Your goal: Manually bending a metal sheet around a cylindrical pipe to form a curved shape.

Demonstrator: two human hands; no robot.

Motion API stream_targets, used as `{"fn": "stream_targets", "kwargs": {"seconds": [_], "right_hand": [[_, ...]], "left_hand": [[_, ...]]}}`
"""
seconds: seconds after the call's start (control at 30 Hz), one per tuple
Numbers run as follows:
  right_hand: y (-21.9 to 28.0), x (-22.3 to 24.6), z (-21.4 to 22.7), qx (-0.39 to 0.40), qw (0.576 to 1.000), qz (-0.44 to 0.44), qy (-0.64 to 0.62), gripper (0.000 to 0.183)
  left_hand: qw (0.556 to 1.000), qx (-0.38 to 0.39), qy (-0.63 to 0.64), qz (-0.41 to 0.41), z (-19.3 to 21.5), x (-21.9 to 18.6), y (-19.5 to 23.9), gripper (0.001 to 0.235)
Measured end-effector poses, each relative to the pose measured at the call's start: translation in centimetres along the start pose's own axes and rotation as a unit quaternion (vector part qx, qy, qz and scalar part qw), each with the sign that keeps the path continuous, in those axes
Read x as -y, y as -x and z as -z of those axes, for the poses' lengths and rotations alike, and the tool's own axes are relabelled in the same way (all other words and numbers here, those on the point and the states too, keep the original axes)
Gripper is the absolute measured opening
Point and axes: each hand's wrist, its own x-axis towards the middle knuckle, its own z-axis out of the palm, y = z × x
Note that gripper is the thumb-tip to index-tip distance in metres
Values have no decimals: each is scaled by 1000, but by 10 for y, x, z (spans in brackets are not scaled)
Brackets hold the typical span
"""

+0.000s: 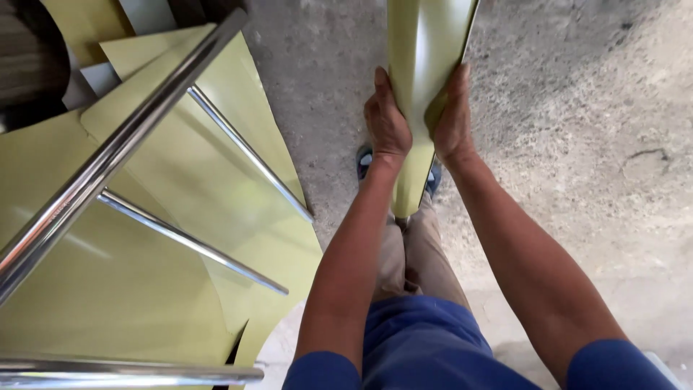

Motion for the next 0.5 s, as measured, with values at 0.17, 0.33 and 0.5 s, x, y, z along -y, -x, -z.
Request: {"fn": "stream_targets", "kwargs": {"seconds": [0.17,0.33,0.5], "right_hand": [[-18,-38,11,-49,998,-8,-39,76],[-9,-30,2,-16,996,-19,-85,77],[2,19,-10,-8,997,-54,-55,82]], "left_hand": [[1000,11,5,7,-2,26,-10,76],[995,13,-71,-67,-2,56,-15,74],[998,-39,33,28,-7,-10,3,70]]}}
